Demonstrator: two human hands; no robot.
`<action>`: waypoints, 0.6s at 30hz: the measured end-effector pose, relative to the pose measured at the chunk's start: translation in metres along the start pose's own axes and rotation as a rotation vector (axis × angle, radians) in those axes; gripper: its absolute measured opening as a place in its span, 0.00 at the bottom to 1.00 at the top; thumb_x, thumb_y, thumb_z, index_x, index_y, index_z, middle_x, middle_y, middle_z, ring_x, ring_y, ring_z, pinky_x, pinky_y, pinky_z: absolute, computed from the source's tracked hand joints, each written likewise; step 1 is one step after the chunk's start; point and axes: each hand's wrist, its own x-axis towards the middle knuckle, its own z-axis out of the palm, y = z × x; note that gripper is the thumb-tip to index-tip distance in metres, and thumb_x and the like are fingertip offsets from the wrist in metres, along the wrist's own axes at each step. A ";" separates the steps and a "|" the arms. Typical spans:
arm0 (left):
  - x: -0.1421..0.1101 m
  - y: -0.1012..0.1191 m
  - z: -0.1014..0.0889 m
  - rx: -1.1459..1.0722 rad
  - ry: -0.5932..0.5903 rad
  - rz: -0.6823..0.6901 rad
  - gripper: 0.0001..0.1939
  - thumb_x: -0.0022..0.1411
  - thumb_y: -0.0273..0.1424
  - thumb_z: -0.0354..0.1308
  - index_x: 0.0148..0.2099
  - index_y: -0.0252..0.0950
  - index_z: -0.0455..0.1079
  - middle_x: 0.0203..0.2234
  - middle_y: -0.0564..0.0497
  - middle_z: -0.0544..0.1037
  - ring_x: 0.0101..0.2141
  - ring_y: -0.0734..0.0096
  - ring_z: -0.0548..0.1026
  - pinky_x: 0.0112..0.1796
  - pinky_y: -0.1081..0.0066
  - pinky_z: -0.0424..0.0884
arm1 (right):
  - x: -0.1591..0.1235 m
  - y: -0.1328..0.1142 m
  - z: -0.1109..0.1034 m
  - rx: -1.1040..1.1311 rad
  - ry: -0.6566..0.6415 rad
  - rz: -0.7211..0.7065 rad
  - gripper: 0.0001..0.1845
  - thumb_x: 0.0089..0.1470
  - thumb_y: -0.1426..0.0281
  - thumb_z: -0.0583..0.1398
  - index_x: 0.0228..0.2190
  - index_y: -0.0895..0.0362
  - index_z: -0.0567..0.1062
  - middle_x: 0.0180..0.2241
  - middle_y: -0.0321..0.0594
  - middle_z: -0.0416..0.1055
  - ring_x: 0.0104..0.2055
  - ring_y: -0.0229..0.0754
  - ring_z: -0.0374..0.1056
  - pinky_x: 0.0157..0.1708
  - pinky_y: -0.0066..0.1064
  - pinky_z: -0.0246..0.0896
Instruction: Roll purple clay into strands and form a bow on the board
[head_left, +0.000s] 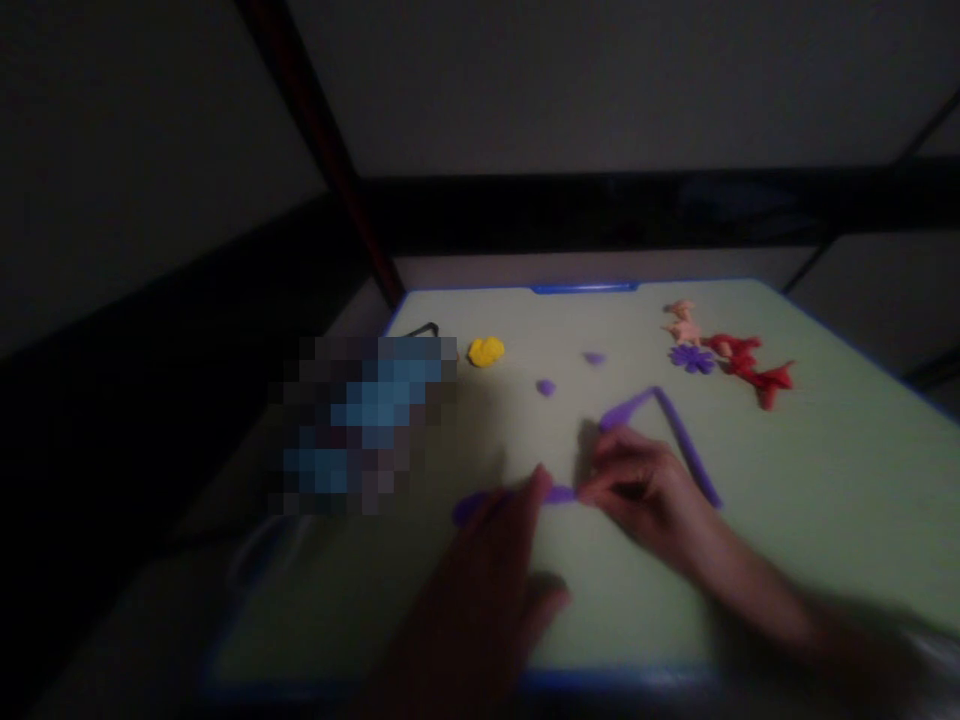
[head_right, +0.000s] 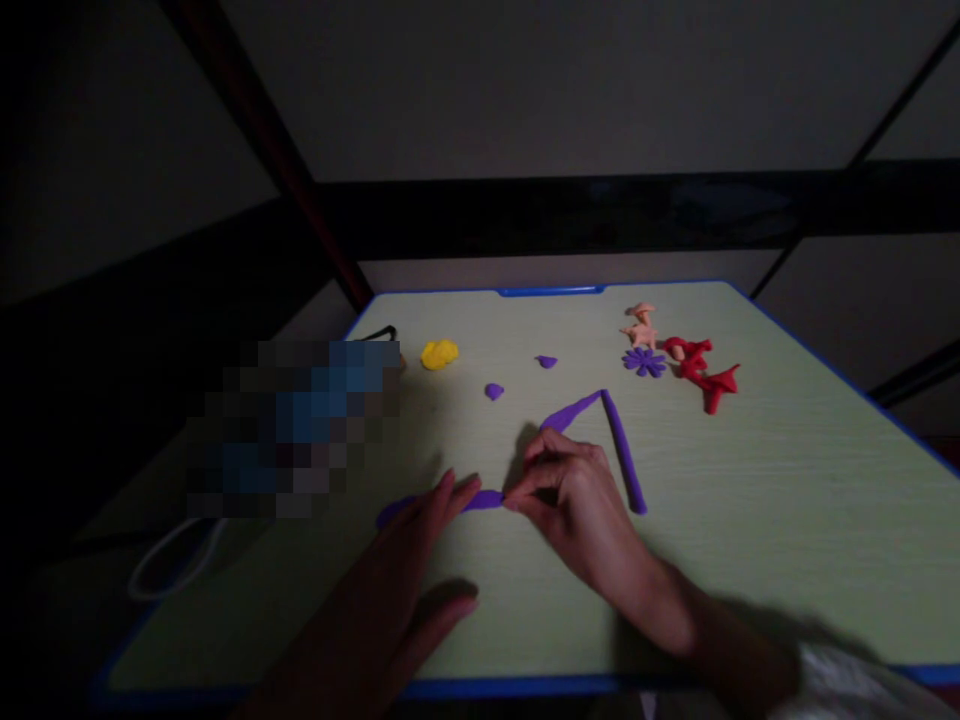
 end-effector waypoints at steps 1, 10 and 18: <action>0.000 -0.001 0.001 -0.004 -0.008 -0.005 0.45 0.60 0.27 0.54 0.68 0.45 0.26 0.62 0.43 0.60 0.59 0.55 0.62 0.54 0.52 0.65 | 0.000 0.001 0.000 0.009 -0.007 -0.005 0.10 0.52 0.70 0.61 0.22 0.53 0.80 0.29 0.39 0.69 0.30 0.39 0.66 0.30 0.33 0.61; 0.002 0.004 -0.006 0.023 -0.053 -0.017 0.46 0.60 0.26 0.55 0.67 0.45 0.24 0.62 0.41 0.59 0.60 0.54 0.60 0.54 0.50 0.65 | -0.002 0.004 -0.005 0.067 -0.005 0.004 0.09 0.52 0.70 0.61 0.23 0.54 0.80 0.30 0.41 0.71 0.32 0.41 0.68 0.30 0.34 0.62; 0.000 0.005 -0.009 0.043 -0.091 -0.055 0.43 0.62 0.28 0.54 0.67 0.44 0.27 0.64 0.41 0.55 0.62 0.54 0.57 0.56 0.50 0.63 | -0.003 0.011 -0.004 0.098 -0.015 0.013 0.04 0.49 0.70 0.64 0.25 0.55 0.80 0.32 0.41 0.72 0.33 0.42 0.69 0.30 0.33 0.65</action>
